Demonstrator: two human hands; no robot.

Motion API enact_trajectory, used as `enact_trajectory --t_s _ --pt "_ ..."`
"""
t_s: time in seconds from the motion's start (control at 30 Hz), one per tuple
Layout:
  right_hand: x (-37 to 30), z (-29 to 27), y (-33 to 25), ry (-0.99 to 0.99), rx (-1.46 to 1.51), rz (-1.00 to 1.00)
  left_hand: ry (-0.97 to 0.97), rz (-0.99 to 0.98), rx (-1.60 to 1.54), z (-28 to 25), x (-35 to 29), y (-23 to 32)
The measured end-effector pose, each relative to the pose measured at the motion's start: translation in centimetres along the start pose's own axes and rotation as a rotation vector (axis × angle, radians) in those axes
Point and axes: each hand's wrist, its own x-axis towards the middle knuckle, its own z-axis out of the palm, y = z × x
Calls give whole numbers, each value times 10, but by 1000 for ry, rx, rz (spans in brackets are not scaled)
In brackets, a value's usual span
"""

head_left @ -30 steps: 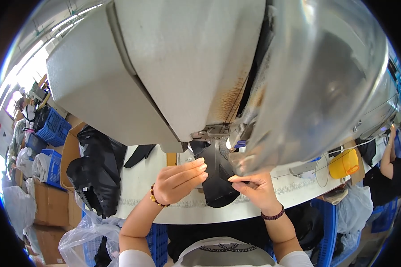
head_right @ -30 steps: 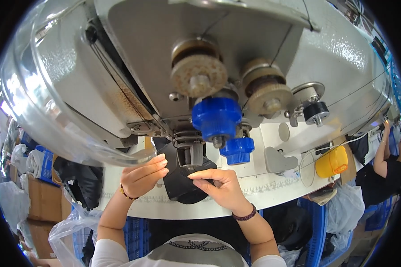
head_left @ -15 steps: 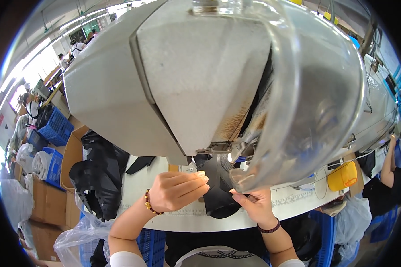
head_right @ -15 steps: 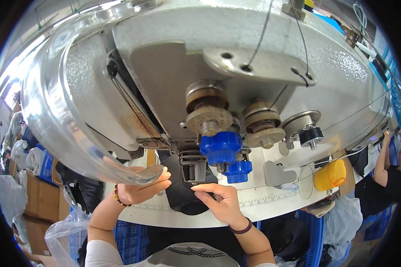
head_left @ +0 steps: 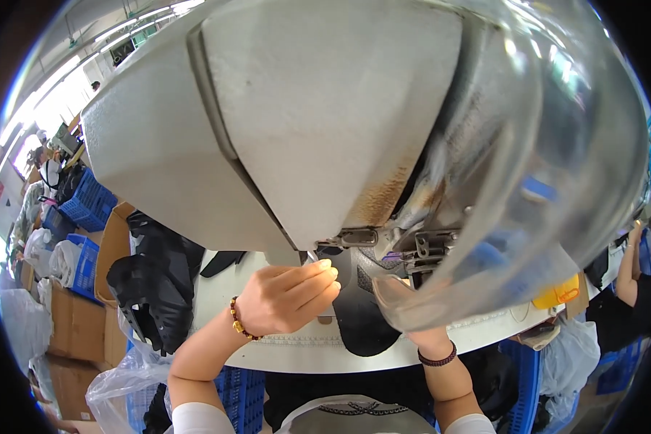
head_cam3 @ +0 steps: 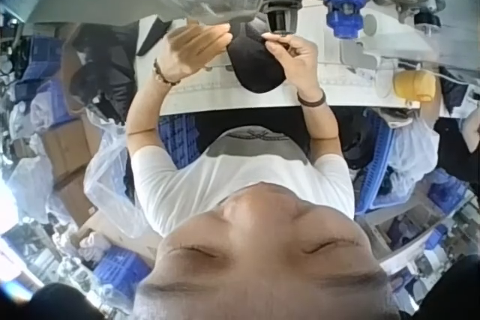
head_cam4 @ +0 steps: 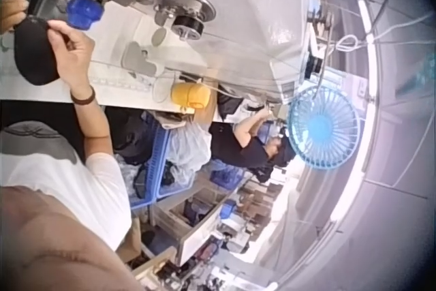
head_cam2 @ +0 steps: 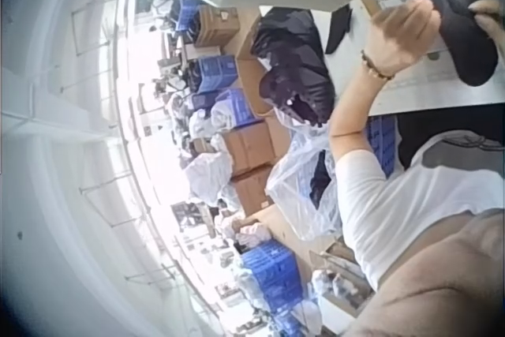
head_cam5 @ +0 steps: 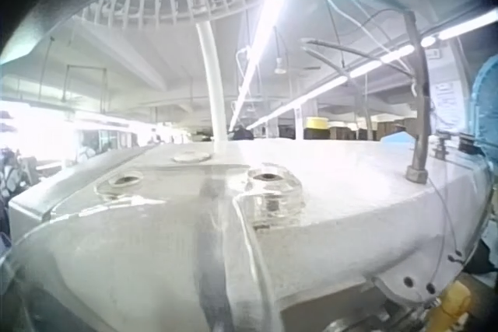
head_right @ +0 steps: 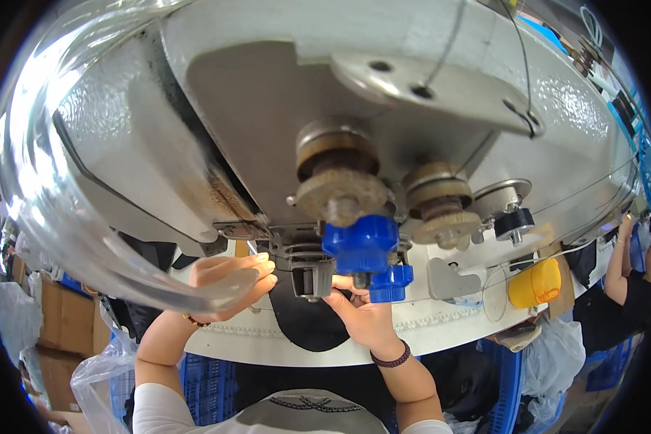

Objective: Sewing black fabric pieces together to assemble a shoe upper using an industrial sewing machine.

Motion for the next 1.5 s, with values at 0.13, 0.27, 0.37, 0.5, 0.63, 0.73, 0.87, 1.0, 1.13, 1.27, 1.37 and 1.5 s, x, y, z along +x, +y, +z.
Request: enact_trajectory --t_s 0.13,0.27,0.37,0.5,0.63,0.73,0.87,1.0,1.13,1.27,1.37,1.5 --pt "1 -7 8 53 42 144 -49 -83 -41 -1 0 2" --pt "3 -7 8 25 -84 -39 -66 -58 -21 -2 -1 -1" --pt "6 -9 4 -40 -96 -25 -101 -35 -8 -2 -1 -7" --pt "11 -10 9 -33 -163 -84 -86 -55 -51 2 -1 -13" --pt "13 -10 12 82 -627 40 -97 -80 -44 4 -5 -14" --pt "12 -11 11 109 -837 -152 -107 -60 -13 7 -10 -17" --pt "14 -11 15 187 -757 -101 -70 -56 -62 17 -15 -25" --pt "24 -18 22 156 -824 -60 -123 -98 -76 17 -18 -25" --pt "31 -30 16 70 -856 -159 -86 -101 -66 17 -13 -23" --pt "37 -33 2 -41 -897 -272 -131 -287 -166 14 -7 -16" --pt "44 -26 -7 -120 -941 -342 -139 -163 36 9 -3 -12" --pt "47 -12 -23 -197 -1033 -412 -22 -193 53 12 6 -4"
